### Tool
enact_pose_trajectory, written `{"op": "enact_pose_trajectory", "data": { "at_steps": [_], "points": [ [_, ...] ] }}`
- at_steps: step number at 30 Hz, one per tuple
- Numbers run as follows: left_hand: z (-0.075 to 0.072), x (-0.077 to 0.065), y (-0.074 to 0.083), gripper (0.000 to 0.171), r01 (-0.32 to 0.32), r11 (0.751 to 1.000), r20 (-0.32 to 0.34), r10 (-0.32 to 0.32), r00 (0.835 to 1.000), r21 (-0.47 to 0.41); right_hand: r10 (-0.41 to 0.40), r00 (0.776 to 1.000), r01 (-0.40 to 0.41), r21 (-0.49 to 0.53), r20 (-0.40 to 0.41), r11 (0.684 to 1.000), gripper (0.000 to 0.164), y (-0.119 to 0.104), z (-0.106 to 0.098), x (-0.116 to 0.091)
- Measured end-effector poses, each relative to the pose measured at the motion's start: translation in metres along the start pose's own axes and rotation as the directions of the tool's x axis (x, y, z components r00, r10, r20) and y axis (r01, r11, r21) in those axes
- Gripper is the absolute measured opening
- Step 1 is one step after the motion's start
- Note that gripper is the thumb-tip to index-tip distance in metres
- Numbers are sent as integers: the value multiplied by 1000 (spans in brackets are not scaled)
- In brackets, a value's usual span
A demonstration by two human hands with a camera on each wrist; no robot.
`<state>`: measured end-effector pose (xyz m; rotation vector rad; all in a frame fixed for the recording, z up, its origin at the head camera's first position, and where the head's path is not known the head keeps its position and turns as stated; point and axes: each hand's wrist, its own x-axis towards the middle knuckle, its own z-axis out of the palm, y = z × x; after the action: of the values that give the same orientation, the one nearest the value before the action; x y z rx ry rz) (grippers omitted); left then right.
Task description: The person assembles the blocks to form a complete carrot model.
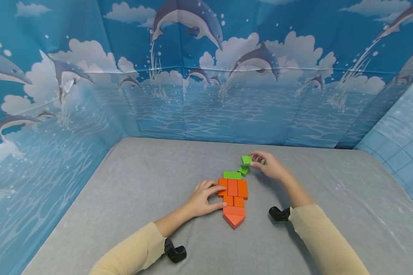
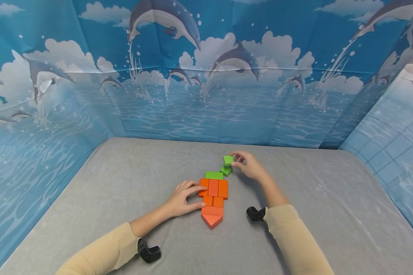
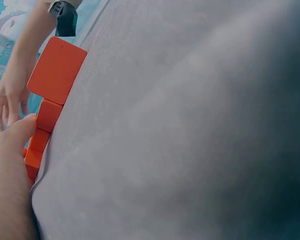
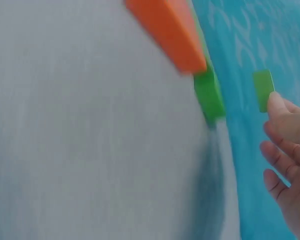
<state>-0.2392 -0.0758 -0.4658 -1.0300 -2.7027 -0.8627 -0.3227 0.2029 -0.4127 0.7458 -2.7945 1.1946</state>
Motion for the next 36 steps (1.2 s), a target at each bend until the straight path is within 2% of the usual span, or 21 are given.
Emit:
{"op": "enact_pose_trajectory", "data": {
  "at_steps": [6,10,17,26,31,36],
  "points": [
    [0,0,-1,48,-1,1000,-4,1,1000,13,-57,997,56,22,58,998,31,-18,17,18],
    [1,0,-1,47,-22,1000,-10,22,1000,21,-54,994,52,18,99,998,31,-22,27,26],
    [-1,1,0,48,-8,1000,1,8,1000,0,-39,988,37,15,152,999,31,-25,38,33],
    [-1,1,0,46,-40,999,-21,40,999,10,-39,986,41,-9,162,999,31,-27,49,39],
    [-1,1,-1,47,-32,999,-17,32,999,8,-15,986,20,-29,166,999,31,-27,52,43],
    [0,1,-1,47,-20,1000,-13,20,1000,3,-35,985,45,-55,170,997,30,-28,55,44]
  ]
}}
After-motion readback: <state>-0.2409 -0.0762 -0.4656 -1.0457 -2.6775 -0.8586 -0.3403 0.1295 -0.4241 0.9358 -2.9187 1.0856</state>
